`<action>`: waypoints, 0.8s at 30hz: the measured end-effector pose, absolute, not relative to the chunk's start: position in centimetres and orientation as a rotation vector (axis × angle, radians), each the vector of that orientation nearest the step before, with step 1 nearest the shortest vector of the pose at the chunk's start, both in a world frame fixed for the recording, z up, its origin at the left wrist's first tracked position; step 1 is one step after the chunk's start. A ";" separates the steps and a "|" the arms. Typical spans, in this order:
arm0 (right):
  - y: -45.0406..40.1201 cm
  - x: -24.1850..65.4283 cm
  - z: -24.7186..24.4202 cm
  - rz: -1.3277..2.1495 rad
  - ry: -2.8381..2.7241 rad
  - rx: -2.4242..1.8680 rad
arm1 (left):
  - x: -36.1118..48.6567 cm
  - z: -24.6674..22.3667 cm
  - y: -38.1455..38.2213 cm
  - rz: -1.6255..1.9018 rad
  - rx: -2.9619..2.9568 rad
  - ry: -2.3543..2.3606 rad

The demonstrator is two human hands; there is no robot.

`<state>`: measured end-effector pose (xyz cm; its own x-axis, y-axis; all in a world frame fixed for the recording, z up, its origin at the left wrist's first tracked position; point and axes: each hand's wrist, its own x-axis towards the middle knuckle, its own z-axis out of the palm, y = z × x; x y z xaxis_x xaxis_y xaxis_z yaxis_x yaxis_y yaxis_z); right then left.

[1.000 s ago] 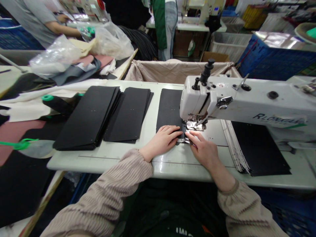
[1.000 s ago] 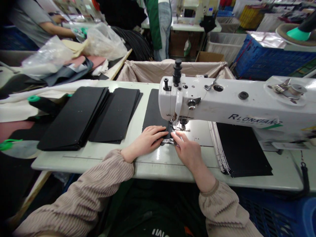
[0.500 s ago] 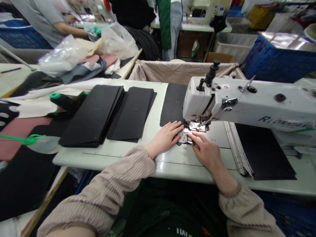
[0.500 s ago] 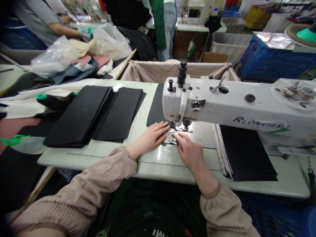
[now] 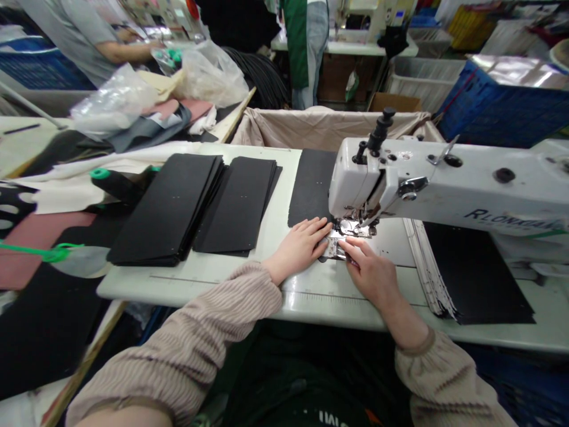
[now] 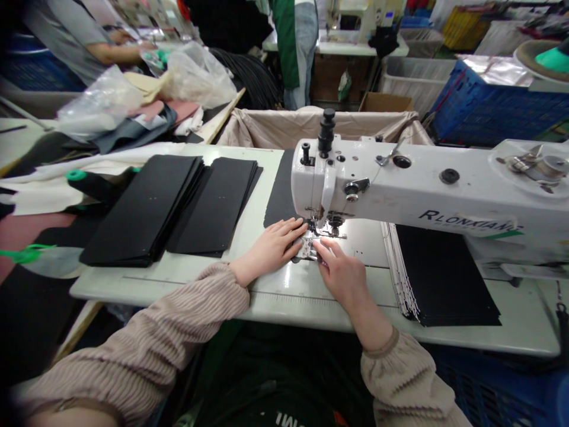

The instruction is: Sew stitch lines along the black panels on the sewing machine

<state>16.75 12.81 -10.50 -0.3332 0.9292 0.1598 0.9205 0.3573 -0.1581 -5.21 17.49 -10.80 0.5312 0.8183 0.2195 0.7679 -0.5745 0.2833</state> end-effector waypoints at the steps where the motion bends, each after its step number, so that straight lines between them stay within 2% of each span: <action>1: 12.8 16.7 -10.5 0.058 -2.395 -1.664 | -5.1 -10.9 17.5 0.498 2.617 1.369; 24: 12.8 16.7 -10.8 0.061 -2.372 -1.654 | -4.8 -11.4 17.2 0.484 2.652 1.452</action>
<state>16.73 12.80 -10.81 -0.3254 0.9286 0.1783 0.9182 0.3554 -0.1749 -4.80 17.25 -11.44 0.5014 0.8326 0.2355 0.8074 -0.5480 0.2185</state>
